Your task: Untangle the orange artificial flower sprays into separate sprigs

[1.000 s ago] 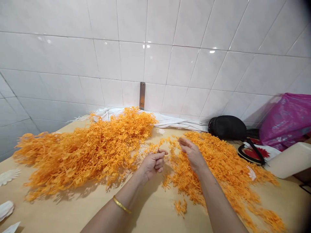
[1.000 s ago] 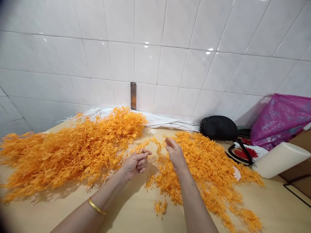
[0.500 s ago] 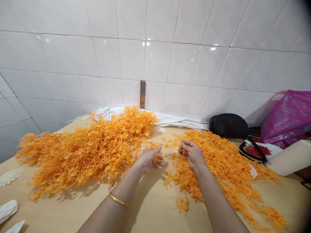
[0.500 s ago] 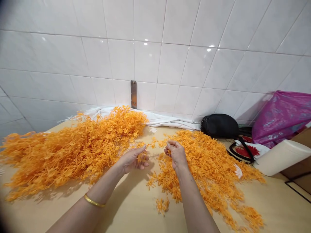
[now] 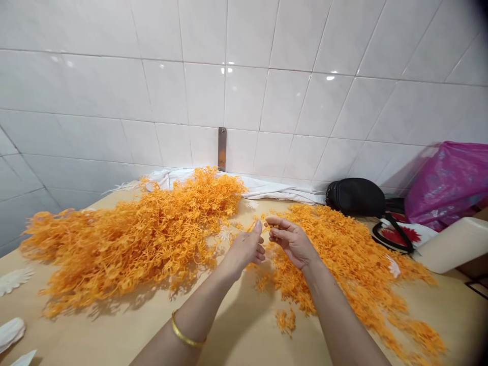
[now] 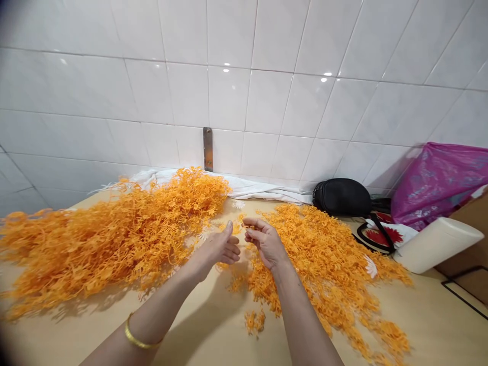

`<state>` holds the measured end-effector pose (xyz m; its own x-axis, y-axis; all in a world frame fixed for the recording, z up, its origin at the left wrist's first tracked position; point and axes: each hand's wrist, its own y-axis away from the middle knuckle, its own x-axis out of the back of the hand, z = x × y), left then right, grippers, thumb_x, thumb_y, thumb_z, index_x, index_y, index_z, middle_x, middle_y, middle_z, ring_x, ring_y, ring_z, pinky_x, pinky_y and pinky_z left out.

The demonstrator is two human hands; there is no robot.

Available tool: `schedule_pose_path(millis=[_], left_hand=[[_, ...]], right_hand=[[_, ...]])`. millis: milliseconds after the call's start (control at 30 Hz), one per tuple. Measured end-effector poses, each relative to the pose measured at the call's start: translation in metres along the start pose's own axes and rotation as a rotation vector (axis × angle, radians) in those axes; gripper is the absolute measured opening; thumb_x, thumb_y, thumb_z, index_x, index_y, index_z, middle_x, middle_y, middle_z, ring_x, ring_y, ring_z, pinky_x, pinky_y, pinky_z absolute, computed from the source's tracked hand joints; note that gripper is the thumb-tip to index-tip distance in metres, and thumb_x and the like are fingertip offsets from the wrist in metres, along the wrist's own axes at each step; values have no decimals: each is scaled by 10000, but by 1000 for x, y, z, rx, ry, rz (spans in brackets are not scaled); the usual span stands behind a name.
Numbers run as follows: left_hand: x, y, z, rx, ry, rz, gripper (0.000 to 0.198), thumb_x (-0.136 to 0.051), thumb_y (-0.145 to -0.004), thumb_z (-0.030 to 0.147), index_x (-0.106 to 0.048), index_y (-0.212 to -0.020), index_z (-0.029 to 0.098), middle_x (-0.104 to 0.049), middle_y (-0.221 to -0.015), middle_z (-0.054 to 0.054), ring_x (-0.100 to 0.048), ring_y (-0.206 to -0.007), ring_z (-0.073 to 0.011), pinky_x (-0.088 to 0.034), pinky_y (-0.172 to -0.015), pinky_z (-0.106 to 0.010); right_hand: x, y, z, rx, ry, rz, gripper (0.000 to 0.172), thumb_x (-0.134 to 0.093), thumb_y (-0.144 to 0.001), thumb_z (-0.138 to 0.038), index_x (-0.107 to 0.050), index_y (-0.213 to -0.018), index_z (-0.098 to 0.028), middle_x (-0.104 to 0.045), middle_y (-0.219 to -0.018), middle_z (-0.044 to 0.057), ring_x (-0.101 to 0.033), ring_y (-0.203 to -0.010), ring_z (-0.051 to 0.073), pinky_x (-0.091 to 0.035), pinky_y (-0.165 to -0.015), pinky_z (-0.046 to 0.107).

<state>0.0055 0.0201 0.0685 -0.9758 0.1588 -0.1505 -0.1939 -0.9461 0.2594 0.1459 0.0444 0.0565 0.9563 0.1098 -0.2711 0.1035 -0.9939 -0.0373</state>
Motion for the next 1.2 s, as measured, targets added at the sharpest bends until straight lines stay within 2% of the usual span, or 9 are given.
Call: schedule_pose_path(millis=[67,167,333,500,633,800,900,1067,1200], left_hand=[[1,-7,-7,125,198,-102,570,-414,-631,680,-548,-638,125,-557,-618,-72,-533,-593,-153,-374,-552,-250],[8,-16,-12,127,514,-177,403,-530,-666,547,-552,-680,144,-565,-682,-30,-536,-630,-128,-409,-599,-256],[17,-21,-8,70,773,-92,47,-578,-711,142,-561,-755,134,-611,-823,-46,-562,-668,-114,-448,-637,-253],[18,-21,-4,24,800,51,74,-519,-741,81,-539,-686,126,-579,-610,-20,-546,-582,-94,-452,-625,-244],[15,-18,-4,87,778,14,44,-603,-693,157,-568,-692,132,-427,-432,53,-442,-441,-60,-429,-570,-227],[15,-19,-8,157,616,38,122,-660,-620,165,-609,-719,116,-438,-453,55,-421,-447,-48,-386,-531,-202],[17,-22,-12,94,597,79,106,-658,-624,198,-609,-667,114,-373,-410,73,-384,-422,-38,-381,-540,-203],[14,-23,-14,-8,640,124,116,-685,-569,171,-596,-607,107,-565,-617,-7,-515,-571,-83,-395,-576,-223],[11,-23,-16,-78,696,60,73,-656,-604,147,-596,-601,104,-583,-640,-17,-527,-601,-93,-397,-591,-221]], right_hand=[[-5,5,-3,-21,43,-137,269,-676,-552,-198,-628,-816,-189,-601,-694,-21,-521,-601,85,-398,-646,239],[-10,9,-2,-47,107,-268,249,-682,-583,-220,-604,-818,-199,-612,-736,-11,-538,-632,106,-400,-639,250],[-11,7,3,-42,206,-282,250,-691,-601,-303,-613,-804,-182,-584,-682,-12,-486,-523,81,-381,-537,226],[-5,4,3,-94,97,-232,229,-666,-634,-360,-627,-764,-176,-592,-669,3,-520,-575,95,-413,-592,248],[-6,4,6,-96,101,-222,217,-656,-645,-373,-615,-723,-175,-593,-664,3,-527,-611,102,-416,-633,257],[-13,5,10,-88,183,-280,255,-640,-651,-416,-590,-671,-166,-574,-660,-1,-506,-594,98,-402,-632,254],[-14,6,11,-91,174,-255,254,-634,-658,-417,-583,-661,-168,-541,-637,-12,-485,-594,93,-396,-630,246],[-18,5,15,-82,178,-229,235,-652,-641,-404,-594,-674,-179,-525,-640,-24,-472,-609,93,-381,-626,241],[-23,5,18,-79,150,-173,242,-640,-653,-412,-597,-652,-174,-554,-707,-16,-473,-644,89,-372,-622,228]])
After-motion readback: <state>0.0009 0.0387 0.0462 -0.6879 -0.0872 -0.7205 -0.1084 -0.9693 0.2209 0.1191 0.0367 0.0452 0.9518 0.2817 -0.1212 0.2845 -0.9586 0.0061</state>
